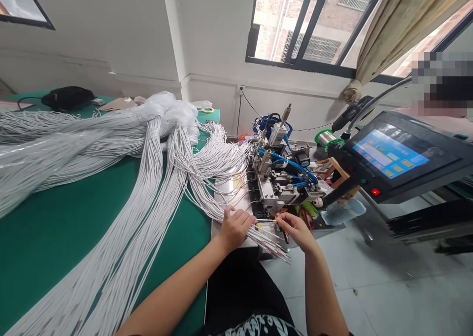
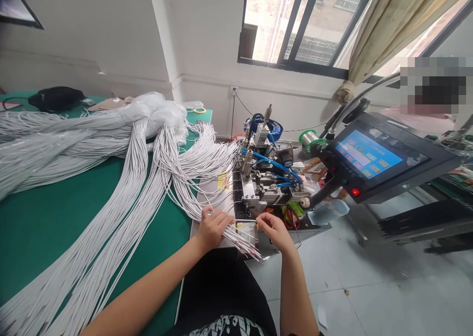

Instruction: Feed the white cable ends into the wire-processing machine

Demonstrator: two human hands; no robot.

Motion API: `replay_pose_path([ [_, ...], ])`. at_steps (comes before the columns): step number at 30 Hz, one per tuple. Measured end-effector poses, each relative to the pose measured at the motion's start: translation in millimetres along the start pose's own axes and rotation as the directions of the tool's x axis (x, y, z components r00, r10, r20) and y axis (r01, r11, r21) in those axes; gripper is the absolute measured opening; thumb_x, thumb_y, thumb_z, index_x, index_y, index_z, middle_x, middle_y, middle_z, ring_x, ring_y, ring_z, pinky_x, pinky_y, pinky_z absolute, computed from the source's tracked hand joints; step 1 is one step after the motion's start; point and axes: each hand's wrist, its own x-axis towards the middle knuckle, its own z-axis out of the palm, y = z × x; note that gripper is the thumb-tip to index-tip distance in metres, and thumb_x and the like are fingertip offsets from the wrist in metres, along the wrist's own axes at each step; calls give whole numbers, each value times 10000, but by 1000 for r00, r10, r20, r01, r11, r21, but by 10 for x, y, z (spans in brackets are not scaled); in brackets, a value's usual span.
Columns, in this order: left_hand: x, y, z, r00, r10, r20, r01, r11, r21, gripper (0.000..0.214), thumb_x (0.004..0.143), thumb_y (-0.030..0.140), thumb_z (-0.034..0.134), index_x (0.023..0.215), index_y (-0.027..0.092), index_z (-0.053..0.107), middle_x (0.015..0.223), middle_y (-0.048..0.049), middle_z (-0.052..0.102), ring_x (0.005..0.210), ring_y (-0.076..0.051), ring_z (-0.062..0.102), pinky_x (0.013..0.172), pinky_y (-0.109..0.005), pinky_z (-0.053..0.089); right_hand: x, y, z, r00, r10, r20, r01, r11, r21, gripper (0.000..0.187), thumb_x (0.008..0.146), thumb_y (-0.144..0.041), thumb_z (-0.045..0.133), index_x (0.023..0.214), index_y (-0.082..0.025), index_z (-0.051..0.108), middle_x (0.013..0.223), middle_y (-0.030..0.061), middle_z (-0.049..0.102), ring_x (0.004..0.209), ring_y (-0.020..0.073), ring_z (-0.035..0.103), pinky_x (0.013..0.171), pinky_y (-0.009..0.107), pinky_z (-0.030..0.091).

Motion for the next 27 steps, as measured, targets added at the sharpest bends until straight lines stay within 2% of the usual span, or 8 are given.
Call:
replay_pose_path([
  [2,-2,-8,17,1000,12,0,-12,1000,0,235,909,158,377,804,200,583,690,12,611,679,-134,514,829,-358,255,8,23,-3,999,24,27,-25,999,46,406,771,-597,588,801,-192,584,582,-41,437,454,89,327,373,207,285],
  [4,-11,-25,44,999,39,24,-39,999,2,219,908,168,395,800,199,583,689,10,602,690,-137,518,828,-355,260,26,32,13,1000,12,6,-12,994,111,382,777,-569,605,799,-188,579,580,-47,421,462,83,315,389,204,277],
  [10,-37,-82,106,985,118,126,-116,993,-20,223,881,157,379,836,197,593,697,0,586,689,-152,528,830,-348,279,133,27,214,984,-65,-168,128,909,396,337,755,-498,675,745,-181,562,613,-38,430,494,76,321,449,216,268],
  [14,-45,-97,110,979,130,154,-128,992,-22,238,861,144,369,878,202,600,704,-5,594,697,-157,535,851,-356,276,187,37,335,975,-72,-209,164,868,468,339,738,-502,688,721,-183,573,597,-36,450,461,72,292,432,230,229],
  [17,-53,-93,105,983,108,149,-106,994,-17,262,811,107,371,893,203,600,718,-7,606,708,-156,539,898,-381,259,200,55,339,971,-75,-226,176,867,467,332,734,-495,689,708,-182,580,606,-27,486,452,71,292,426,231,212],
  [21,-53,-74,97,990,49,131,-51,999,12,309,763,104,391,956,206,610,753,-17,626,746,-171,547,920,-412,243,196,82,258,958,-103,-269,188,931,312,314,777,-486,640,727,-181,589,639,-4,539,481,92,369,448,233,265],
  [24,-42,-58,94,992,20,125,-27,998,49,361,758,112,407,1039,218,608,761,-18,626,757,-184,543,913,-430,240,197,94,206,937,-160,-310,173,985,17,317,812,-483,588,744,-175,609,676,28,594,590,146,486,545,256,363],
  [27,-33,-48,97,989,-10,148,-1,997,80,374,743,115,442,1054,239,610,784,-20,628,769,-192,539,905,-445,237,226,121,212,928,-217,-303,158,966,-206,306,836,-458,546,741,-174,605,652,23,587,607,158,492,583,265,375],
])
